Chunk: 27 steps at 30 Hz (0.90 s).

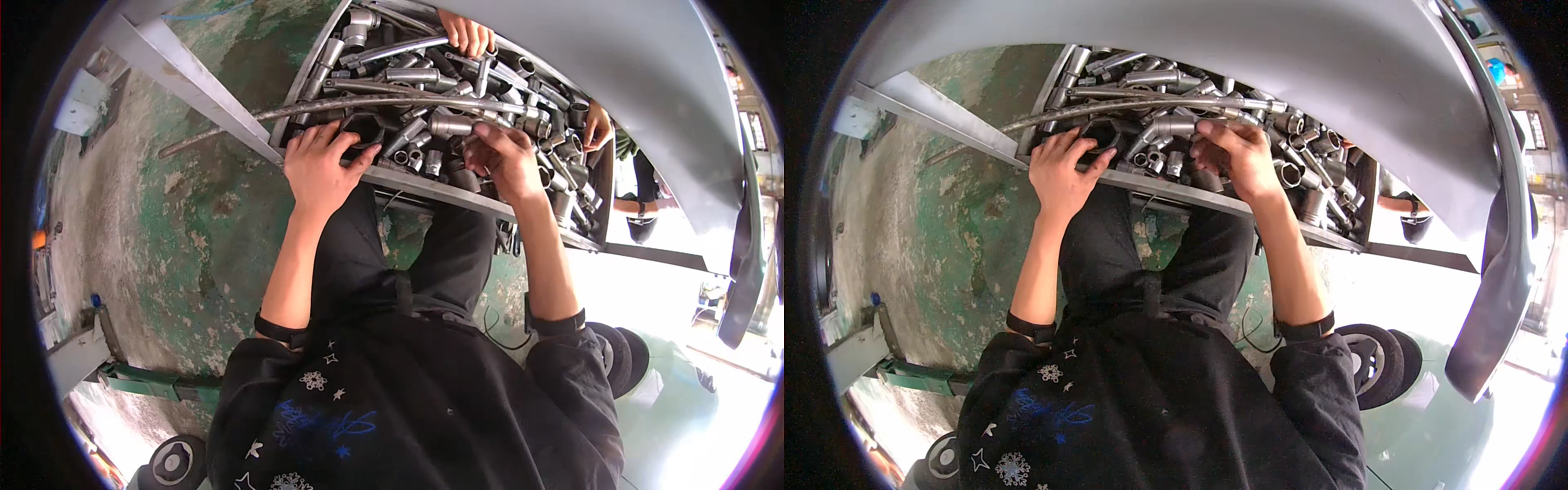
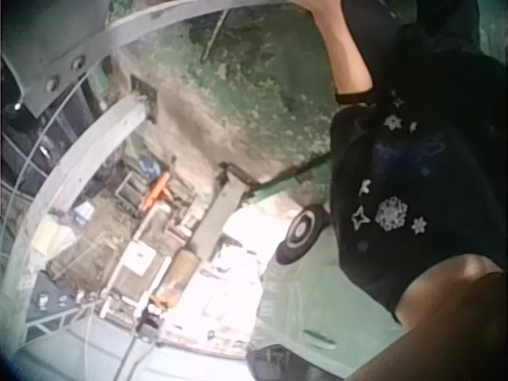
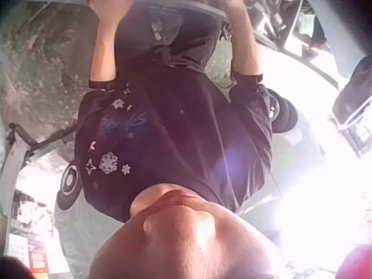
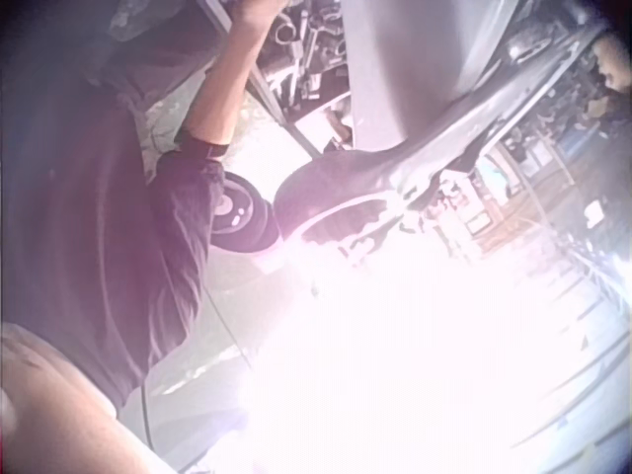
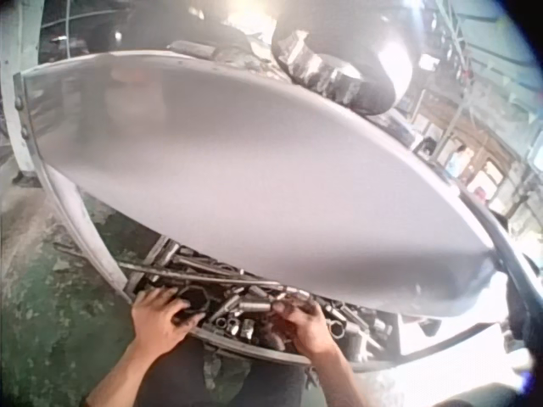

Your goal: The person repeatedly opens and closes a tool drawer, rummaging through sockets and wrenches with both hands. They pick up and set down multiple sockets and wrenches while searching for a specific item.

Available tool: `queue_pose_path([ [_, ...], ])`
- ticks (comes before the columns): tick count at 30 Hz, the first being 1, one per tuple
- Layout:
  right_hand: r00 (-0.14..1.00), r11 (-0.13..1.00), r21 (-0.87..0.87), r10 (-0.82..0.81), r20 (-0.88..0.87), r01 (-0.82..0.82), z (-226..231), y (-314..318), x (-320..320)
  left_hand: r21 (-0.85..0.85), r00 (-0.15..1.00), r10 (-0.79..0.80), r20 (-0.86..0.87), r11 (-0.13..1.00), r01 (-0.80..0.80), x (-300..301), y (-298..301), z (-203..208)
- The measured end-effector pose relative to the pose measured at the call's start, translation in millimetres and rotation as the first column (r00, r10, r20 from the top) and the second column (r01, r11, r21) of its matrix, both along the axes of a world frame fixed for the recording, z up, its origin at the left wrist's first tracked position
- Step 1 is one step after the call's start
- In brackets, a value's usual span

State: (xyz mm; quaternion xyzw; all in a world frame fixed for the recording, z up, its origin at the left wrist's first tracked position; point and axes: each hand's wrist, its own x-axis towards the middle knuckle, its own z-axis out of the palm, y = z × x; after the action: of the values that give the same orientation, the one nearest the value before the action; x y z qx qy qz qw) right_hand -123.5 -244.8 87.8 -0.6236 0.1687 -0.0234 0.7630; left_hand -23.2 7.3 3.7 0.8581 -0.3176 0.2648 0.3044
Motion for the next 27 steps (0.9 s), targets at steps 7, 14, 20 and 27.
queue_pose_path([
  [7,0.937,0.993,-0.119,0.018,0.348,0.025,-2.2,16.6,-18.0,-0.043,1.0,-0.011,0.022,0.999,0.012,-5.1,-4.3,18.5],
  [14,0.913,0.999,0.005,-0.048,0.405,0.05,13.8,54.4,-32.4,-0.623,0.751,-0.6,-0.274,0.706,0.337,-58.8,-13.6,76.8],
  [20,0.923,0.983,0.112,-0.178,0.342,0.148,32.4,74.9,-36.2,-0.866,0.504,-0.838,-0.208,0.397,0.303,-68.2,-16.3,93.8],
  [27,0.934,0.977,-0.077,-0.164,0.316,0.198,47.9,85.2,-40.5,-0.835,0.505,-0.804,-0.315,0.487,0.256,-74.7,-11.7,92.0],
])
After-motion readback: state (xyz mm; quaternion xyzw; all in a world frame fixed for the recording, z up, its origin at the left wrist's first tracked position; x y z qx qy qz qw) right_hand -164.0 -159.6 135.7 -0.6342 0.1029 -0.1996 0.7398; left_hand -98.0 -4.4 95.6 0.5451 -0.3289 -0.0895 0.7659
